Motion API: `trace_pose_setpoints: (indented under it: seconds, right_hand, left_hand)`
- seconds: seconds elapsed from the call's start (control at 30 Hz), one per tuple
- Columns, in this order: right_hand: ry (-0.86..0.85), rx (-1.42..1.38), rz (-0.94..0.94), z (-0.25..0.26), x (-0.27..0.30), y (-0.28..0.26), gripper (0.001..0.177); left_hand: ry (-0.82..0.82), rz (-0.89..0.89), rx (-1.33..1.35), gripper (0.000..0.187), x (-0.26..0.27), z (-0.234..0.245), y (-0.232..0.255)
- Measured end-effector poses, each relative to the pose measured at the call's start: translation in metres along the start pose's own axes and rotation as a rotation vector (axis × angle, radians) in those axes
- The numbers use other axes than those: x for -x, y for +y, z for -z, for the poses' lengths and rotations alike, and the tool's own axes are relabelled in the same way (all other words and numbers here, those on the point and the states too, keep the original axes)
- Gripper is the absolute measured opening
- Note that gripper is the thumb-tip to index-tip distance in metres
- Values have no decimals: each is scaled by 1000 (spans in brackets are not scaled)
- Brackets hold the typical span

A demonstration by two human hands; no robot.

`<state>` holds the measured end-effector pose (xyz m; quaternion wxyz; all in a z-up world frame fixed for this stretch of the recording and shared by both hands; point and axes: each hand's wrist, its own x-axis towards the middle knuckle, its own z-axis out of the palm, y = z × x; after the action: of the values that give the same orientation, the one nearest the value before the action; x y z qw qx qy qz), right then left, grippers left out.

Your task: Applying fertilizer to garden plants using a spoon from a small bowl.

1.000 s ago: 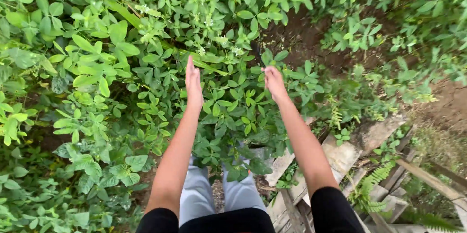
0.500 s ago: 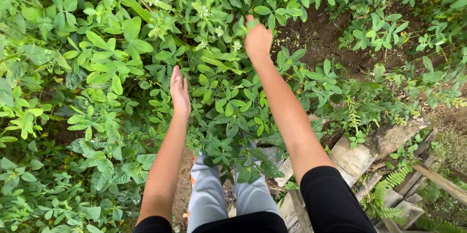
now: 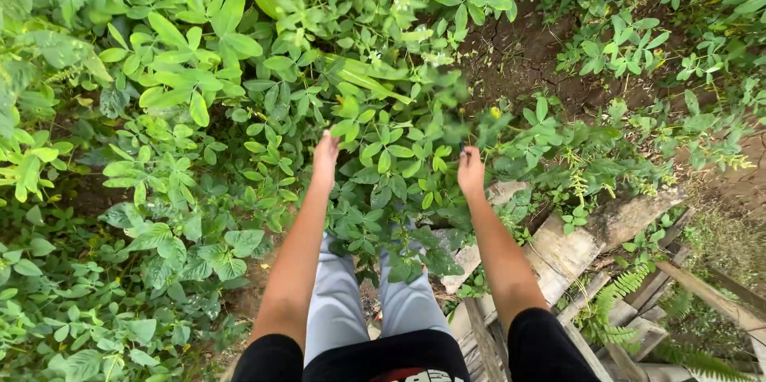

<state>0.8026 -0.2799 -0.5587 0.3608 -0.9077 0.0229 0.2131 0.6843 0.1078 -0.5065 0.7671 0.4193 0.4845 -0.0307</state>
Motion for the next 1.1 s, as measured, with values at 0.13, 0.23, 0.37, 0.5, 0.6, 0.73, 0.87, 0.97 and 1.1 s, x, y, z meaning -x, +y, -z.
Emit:
trace_pose_setpoints:
  seconds: [0.13, 0.23, 0.37, 0.5, 0.6, 0.73, 0.87, 0.97, 1.1]
  right_hand:
    - [-59, -440, -233, -9, 34, 8, 11]
    - [-47, -527, -219, -13, 32, -14, 9]
    - [4, -479, -131, -15, 1, -79, 11]
    - [11, -628, 38, 4, -23, -189, 10]
    - [20, -602, 33, 50, 0, -293, 10]
    - [82, -865, 260, 78, 10, -336, 9]
    - [62, -963, 246, 145, 57, -391, 8]
    - [25, -1005, 267, 202, 101, -433, 10]
    - [2, -1083, 319, 256, 150, -459, 18]
  left_hand:
    - [-74, -81, 96, 79, -2, 2, -34]
    - [-138, -66, 58, 81, 13, 1, -20]
    - [-189, -137, 72, 89, 41, 4, 29]
    - [-211, -329, 235, 95, 47, 3, 79]
    - [-306, -394, 304, 96, 76, -19, 141]
    - [-418, -510, 324, 97, 134, -54, 207]
    - [-406, -553, 197, 89, 210, -71, 252]
    - [-432, -657, 75, 77, 255, -68, 282]
    - [-437, -848, 22, 69, 330, -60, 316]
